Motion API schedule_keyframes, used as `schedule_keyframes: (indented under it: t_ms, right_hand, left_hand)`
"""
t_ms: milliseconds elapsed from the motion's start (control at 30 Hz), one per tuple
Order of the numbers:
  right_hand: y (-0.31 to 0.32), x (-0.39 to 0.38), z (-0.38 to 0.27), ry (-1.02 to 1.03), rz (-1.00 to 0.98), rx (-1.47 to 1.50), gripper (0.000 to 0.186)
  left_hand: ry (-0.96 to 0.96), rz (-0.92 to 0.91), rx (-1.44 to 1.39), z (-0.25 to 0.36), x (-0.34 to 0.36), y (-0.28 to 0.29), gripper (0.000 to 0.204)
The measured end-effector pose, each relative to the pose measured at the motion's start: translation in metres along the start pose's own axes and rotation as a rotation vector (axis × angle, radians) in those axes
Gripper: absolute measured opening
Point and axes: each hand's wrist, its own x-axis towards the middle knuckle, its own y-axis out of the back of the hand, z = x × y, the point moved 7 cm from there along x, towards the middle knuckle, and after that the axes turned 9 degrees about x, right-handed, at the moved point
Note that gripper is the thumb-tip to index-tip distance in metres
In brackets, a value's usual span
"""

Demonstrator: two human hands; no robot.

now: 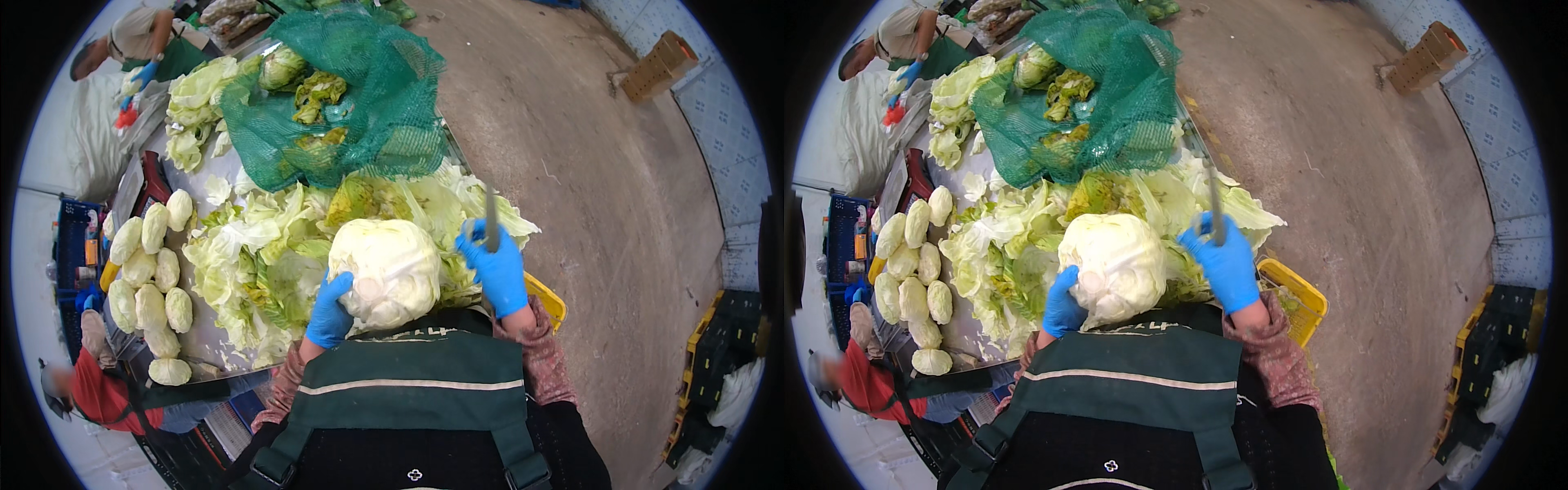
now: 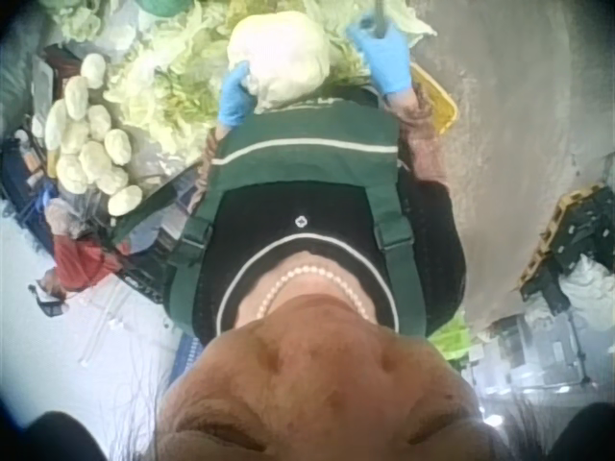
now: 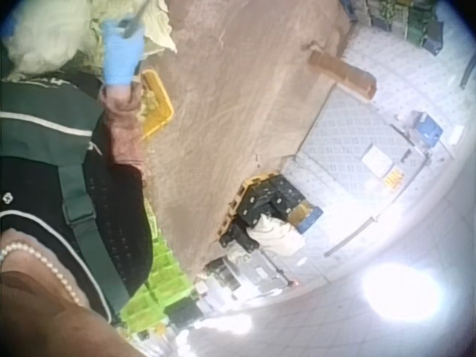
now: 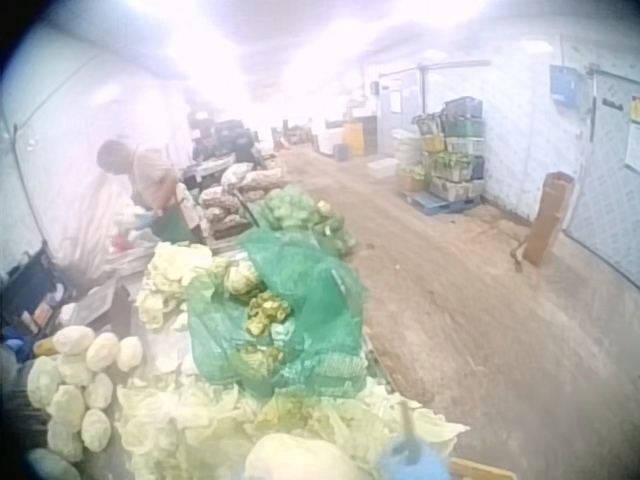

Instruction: The person trims outer leaves from cabbages using a knife and sorts them into piles and mesh bags on a metal table.

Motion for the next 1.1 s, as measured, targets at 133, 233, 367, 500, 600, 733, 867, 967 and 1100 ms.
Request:
schedule_keyframes:
  t_ms: [133, 233, 367, 500, 600, 733, 867, 967, 1100]
  right_hand:
    - [-0.031, -0.026, 0.006, -0.099, -0.22, -0.194, 0.037]
    - [-0.029, -0.028, 0.01, -0.261, -0.197, 0.075, 0.029]
    - [-0.018, -0.018, 0.005, -0.138, -0.098, 0.042, 0.021]
    - [-0.018, -0.016, -0.022, 0.087, -0.093, -0.095, 0.02]
    - [-0.028, -0.025, 0.001, -0.177, -0.142, 0.066, 0.025]
    - [-0.01, -0.019, 0.01, -0.213, -0.028, 0.145, 0.023]
    - [0.025, 0.008, 0.022, 0.028, 0.163, -0.127, 0.019]
    - [0.024, 0.013, 0.026, 0.032, 0.131, -0.186, 0.02]
    - [-0.014, 0.002, 0.038, 0.054, -0.086, -0.331, 0.025]
  left_hand:
    - [-0.018, 0.021, -0.099, -0.004, 0.006, -0.003, 0.061]
    - [0.003, -0.007, -0.128, -0.005, 0.006, 0.003, 0.059]
    - [0.037, 0.007, -0.093, -0.004, 0.001, 0.001, 0.059]
    - [0.017, 0.069, -0.022, -0.001, -0.002, -0.008, 0.06]
    - [-0.059, 0.058, 0.085, 0.005, -0.001, -0.006, 0.062]
    - [-0.053, 0.083, 0.117, 0.009, -0.003, -0.002, 0.063]
    - [0.037, 0.01, 0.006, 0.002, -0.005, 0.001, 0.061]
    - [0.075, -0.084, -0.145, 0.001, -0.007, -0.012, 0.055]
    - [0.161, -0.093, -0.114, 0.002, -0.004, -0.016, 0.058]
